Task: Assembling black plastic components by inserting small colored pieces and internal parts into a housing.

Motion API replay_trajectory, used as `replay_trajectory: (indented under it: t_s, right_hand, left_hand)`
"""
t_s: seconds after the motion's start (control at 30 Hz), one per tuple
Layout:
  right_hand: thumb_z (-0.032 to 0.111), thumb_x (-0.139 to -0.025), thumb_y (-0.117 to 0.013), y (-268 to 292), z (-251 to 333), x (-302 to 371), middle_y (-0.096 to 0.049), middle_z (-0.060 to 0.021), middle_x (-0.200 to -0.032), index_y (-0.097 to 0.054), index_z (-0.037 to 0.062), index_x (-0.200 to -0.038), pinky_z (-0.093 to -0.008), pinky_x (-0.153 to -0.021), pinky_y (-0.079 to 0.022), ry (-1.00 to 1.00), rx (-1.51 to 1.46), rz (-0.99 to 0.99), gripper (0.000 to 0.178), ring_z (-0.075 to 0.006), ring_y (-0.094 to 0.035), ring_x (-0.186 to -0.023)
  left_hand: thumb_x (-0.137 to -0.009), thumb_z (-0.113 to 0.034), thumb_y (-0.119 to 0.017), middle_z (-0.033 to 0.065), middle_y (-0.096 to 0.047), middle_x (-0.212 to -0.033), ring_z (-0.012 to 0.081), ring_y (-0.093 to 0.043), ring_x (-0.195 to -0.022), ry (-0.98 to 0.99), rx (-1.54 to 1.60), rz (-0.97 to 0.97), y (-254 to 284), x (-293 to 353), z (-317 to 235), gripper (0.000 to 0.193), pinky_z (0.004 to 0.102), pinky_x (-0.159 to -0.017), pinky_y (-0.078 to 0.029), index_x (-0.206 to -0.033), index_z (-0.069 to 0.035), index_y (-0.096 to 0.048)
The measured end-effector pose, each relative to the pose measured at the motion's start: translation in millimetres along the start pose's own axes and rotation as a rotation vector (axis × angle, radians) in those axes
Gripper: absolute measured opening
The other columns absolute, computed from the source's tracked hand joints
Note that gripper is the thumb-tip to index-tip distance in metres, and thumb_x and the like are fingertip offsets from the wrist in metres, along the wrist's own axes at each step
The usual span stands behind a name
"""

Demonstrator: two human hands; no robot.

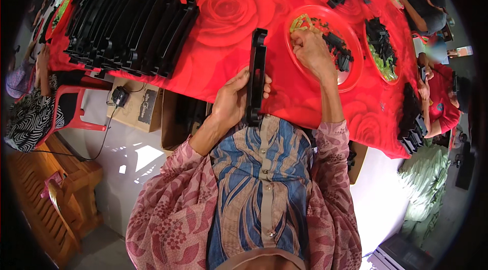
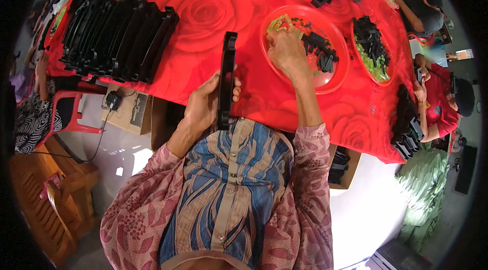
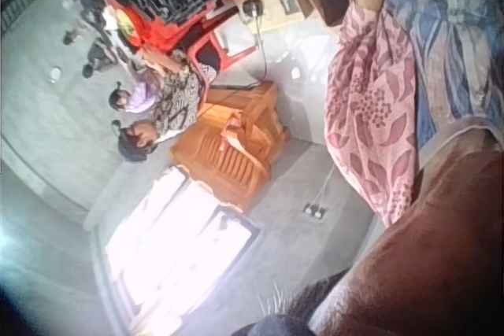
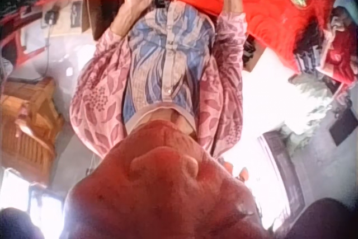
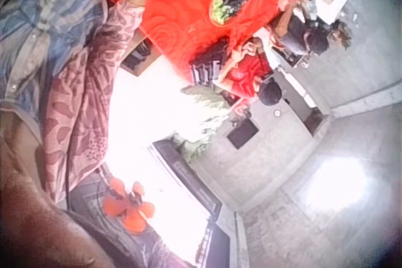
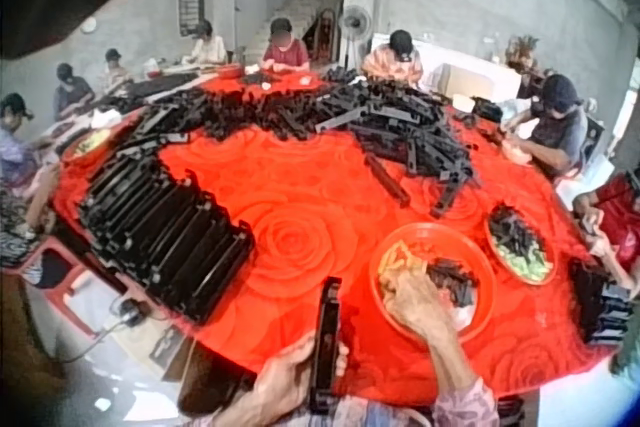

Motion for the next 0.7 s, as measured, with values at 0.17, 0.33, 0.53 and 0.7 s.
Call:
replay_trajectory:
  t_s: [0.17,0.33,0.53,0.7]
  right_hand:
    - [0.001,-0.075,-0.059,3,-8,14,-0.065,-0.0202,-0.073,-0.062,-0.0025,-0.082,-0.0433,-0.066,-0.049,-0.133,0.060,0.018,0.009,-0.0360,-0.065,-0.070]
    - [0.003,-0.075,-0.062,14,-15,45,-0.065,-0.0217,-0.077,-0.063,-0.0022,-0.083,-0.0433,-0.066,-0.049,-0.268,-0.053,-0.064,0.010,-0.0361,-0.065,-0.071]
    - [-0.004,-0.081,-0.065,48,-5,89,-0.068,-0.0124,-0.080,-0.066,-0.0029,-0.090,-0.0303,-0.065,-0.051,-0.389,-0.567,-0.341,0.010,-0.0193,-0.065,-0.070]
    - [-0.006,-0.086,-0.066,40,50,106,-0.066,-0.0040,-0.087,-0.065,-0.0033,-0.096,-0.0230,-0.068,-0.053,-0.346,-1.113,-0.225,0.010,-0.0097,-0.064,-0.080]
  left_hand:
    - [-0.106,-0.021,-0.031,0.0194,-0.061,-0.113,0.0246,-0.062,-0.095,-0.007,-0.031,0.024,-2,0,-1,0.033,0.0359,-0.088,-0.052,-0.123,0.001,-0.049]
    - [-0.106,-0.021,-0.035,0.0178,-0.062,-0.114,0.0231,-0.063,-0.094,-0.016,-0.067,0.016,-2,3,1,0.032,0.0340,-0.087,-0.053,-0.125,0.000,-0.049]
    - [-0.104,-0.022,-0.042,0.0159,-0.064,-0.111,0.0216,-0.066,-0.090,0.000,-0.028,-0.031,-10,8,4,0.029,0.0332,-0.083,-0.055,-0.123,-0.003,-0.053]
    - [-0.103,-0.023,-0.046,0.0136,-0.066,-0.101,0.0212,-0.067,-0.084,0.038,-0.168,-0.147,2,11,13,0.025,0.0334,-0.078,-0.057,-0.117,-0.005,-0.056]
Point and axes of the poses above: each hand's wrist, its own x-axis away from the middle knuckle, its own y-axis out of the back of the hand, z = x × y, the point moved 10 cm from there along -x, towards the middle knuckle
